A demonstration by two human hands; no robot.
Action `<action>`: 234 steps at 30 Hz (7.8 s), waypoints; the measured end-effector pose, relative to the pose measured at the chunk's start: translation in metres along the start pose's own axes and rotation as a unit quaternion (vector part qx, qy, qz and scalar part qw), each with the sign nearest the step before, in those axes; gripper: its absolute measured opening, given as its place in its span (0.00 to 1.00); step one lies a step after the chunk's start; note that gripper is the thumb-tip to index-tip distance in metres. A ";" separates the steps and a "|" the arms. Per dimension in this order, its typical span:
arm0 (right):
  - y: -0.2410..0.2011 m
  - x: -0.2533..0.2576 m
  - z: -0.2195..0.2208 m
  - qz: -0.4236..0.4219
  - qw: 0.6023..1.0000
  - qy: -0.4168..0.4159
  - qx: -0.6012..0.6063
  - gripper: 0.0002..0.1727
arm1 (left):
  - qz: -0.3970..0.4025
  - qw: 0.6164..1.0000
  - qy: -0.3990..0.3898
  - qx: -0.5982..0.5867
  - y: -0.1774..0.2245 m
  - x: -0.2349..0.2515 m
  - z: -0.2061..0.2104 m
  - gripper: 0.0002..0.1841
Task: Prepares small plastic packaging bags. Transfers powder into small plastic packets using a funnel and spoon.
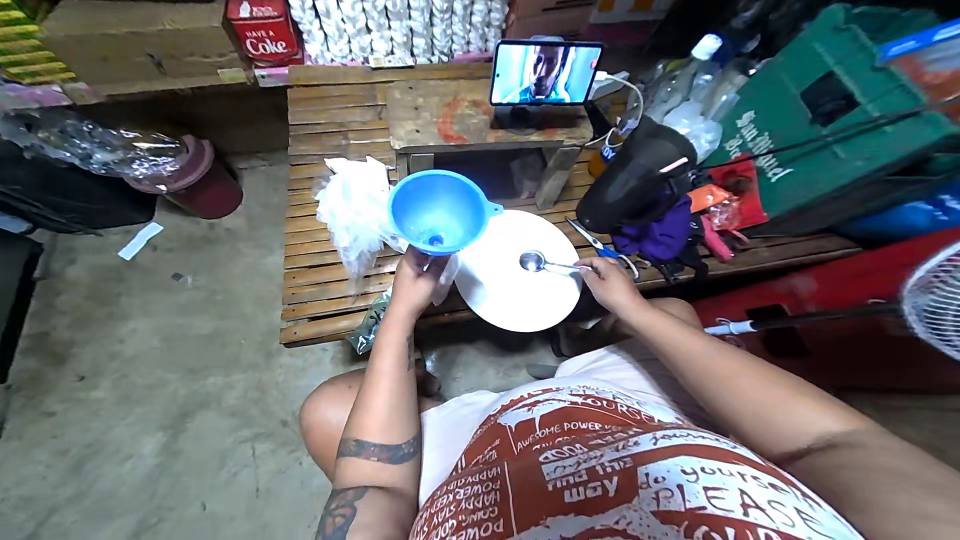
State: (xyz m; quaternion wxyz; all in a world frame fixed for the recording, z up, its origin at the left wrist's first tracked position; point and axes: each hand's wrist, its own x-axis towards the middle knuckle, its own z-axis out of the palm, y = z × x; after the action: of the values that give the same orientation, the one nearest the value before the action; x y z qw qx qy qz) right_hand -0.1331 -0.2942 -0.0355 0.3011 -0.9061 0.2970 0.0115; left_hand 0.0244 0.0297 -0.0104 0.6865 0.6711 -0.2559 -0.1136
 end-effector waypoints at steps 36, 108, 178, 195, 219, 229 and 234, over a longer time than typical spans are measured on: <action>-0.025 -0.037 0.016 0.004 0.984 -0.149 0.094 0.15 | 0.040 0.999 -0.008 -0.036 -0.025 0.015 0.002 0.23; -0.051 -0.017 -0.043 -0.120 0.962 -0.102 -0.223 0.13 | 0.049 0.998 -0.026 0.007 -0.021 0.016 0.007 0.20; -0.140 -0.025 -0.012 -0.400 0.872 0.151 0.240 0.10 | -0.053 0.997 -0.049 0.011 -0.013 -0.001 0.006 0.23; -0.077 -0.038 -0.018 -0.100 0.882 0.074 0.454 0.11 | -0.033 0.999 0.002 0.004 -0.010 -0.003 0.002 0.24; 0.040 -0.012 0.012 0.136 0.979 -0.014 0.152 0.29 | -0.012 0.998 0.025 0.059 -0.012 0.008 -0.001 0.19; 0.037 -0.003 0.009 0.167 0.968 -0.044 0.182 0.38 | 0.003 0.997 0.031 0.074 -0.014 0.007 0.000 0.19; 0.033 -0.003 0.006 0.161 0.963 -0.041 0.212 0.40 | 0.026 0.998 0.029 0.055 -0.009 0.005 0.002 0.20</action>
State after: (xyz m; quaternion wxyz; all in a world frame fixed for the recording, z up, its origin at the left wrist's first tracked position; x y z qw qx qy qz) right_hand -0.1532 -0.3104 -0.0579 0.4918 -0.7610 0.4218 0.0333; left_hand 0.0292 0.0245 -0.0183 0.6583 0.7041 -0.2589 -0.0622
